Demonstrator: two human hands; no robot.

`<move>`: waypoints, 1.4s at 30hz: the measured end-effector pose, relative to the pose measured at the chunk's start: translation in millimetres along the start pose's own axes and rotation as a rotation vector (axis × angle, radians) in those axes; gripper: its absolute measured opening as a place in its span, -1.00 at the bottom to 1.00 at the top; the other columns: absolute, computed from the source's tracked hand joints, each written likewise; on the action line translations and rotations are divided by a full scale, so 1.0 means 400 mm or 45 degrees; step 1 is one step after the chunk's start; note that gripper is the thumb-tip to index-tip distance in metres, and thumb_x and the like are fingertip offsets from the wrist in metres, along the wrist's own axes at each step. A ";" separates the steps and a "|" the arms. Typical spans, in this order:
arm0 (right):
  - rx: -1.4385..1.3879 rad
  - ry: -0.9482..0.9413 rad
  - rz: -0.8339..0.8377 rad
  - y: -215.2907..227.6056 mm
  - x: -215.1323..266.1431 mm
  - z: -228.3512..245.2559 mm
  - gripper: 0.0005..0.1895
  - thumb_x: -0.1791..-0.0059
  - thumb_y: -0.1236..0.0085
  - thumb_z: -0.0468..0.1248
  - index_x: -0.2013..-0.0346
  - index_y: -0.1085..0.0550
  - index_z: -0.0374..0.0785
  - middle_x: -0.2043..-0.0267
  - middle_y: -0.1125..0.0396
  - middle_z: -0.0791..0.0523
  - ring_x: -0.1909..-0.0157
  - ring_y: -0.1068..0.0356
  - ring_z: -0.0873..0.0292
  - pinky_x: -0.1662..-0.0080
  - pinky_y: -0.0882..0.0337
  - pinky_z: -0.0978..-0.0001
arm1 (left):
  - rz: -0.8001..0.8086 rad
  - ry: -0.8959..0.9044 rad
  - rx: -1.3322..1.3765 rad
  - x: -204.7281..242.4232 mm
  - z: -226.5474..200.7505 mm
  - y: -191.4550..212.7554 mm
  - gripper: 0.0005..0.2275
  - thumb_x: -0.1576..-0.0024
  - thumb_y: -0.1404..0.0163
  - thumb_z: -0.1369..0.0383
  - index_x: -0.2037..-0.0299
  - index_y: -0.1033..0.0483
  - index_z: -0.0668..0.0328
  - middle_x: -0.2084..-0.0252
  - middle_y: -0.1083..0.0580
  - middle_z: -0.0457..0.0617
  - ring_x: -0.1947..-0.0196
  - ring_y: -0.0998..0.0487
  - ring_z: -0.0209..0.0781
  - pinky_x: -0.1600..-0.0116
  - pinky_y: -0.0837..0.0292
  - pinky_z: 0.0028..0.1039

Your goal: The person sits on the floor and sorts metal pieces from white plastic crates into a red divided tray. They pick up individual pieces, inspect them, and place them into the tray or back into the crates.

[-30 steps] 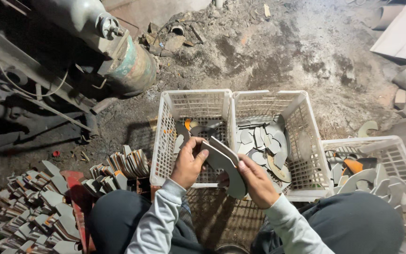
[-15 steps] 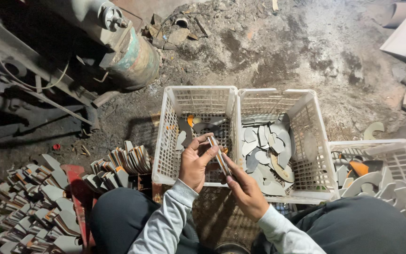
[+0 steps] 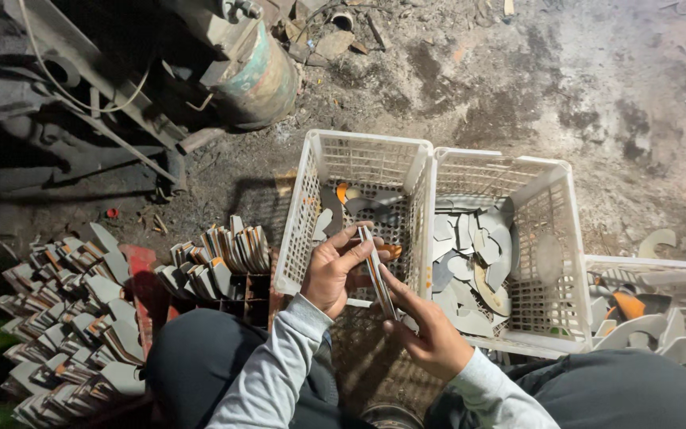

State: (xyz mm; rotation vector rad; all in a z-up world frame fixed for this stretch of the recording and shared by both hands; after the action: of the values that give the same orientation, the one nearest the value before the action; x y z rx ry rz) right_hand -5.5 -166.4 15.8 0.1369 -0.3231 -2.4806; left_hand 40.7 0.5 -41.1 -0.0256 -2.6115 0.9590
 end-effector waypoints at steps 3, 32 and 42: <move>0.117 0.059 -0.053 -0.018 -0.003 0.014 -0.11 0.10 -0.11 -0.57 -0.50 -0.04 -0.30 -0.39 -0.26 -0.15 -0.39 -0.33 -0.13 -0.28 -0.29 0.21 | -0.002 -0.055 -0.069 0.012 -0.006 0.003 -0.64 -0.22 -0.06 0.44 -0.24 -0.41 0.26 0.08 -0.55 0.01 0.07 -0.64 -0.14 0.11 -0.69 -0.24; 0.443 -0.008 -0.316 -0.004 -0.032 -0.043 -0.28 0.05 -0.18 -0.40 -0.40 -0.20 -0.23 0.05 -0.52 0.01 0.06 -0.58 0.08 0.03 -0.53 0.27 | -1.226 -0.630 -1.949 0.156 -0.163 0.630 -0.75 -0.11 -0.03 0.44 0.02 -0.43 0.31 0.08 -0.50 0.34 0.04 -0.47 0.38 -0.01 -0.37 0.03; 0.459 -0.122 -0.225 -0.009 -0.027 -0.061 -0.42 0.03 -0.13 -0.38 -0.31 -0.32 -0.21 0.18 -0.57 0.04 0.13 -0.60 0.04 0.09 -0.53 0.26 | -1.247 -0.455 -1.964 0.090 -0.019 0.832 -0.82 -0.15 0.02 0.55 0.06 -0.37 0.36 -0.02 -0.45 0.37 -0.08 -0.44 0.38 -0.11 -0.38 0.01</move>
State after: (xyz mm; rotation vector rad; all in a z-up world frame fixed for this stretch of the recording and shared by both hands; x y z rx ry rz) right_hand 5.1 -161.9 -8.5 0.2027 -0.8306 -2.5837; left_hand -25.3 266.4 -233.8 0.9390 -2.3868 -1.4331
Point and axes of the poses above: each hand's wrist, its own x-axis away from the middle knuckle, its own y-axis out of the back of the hand, z = x × y, the point moved 5 cm from there along -x, towards the middle knuckle
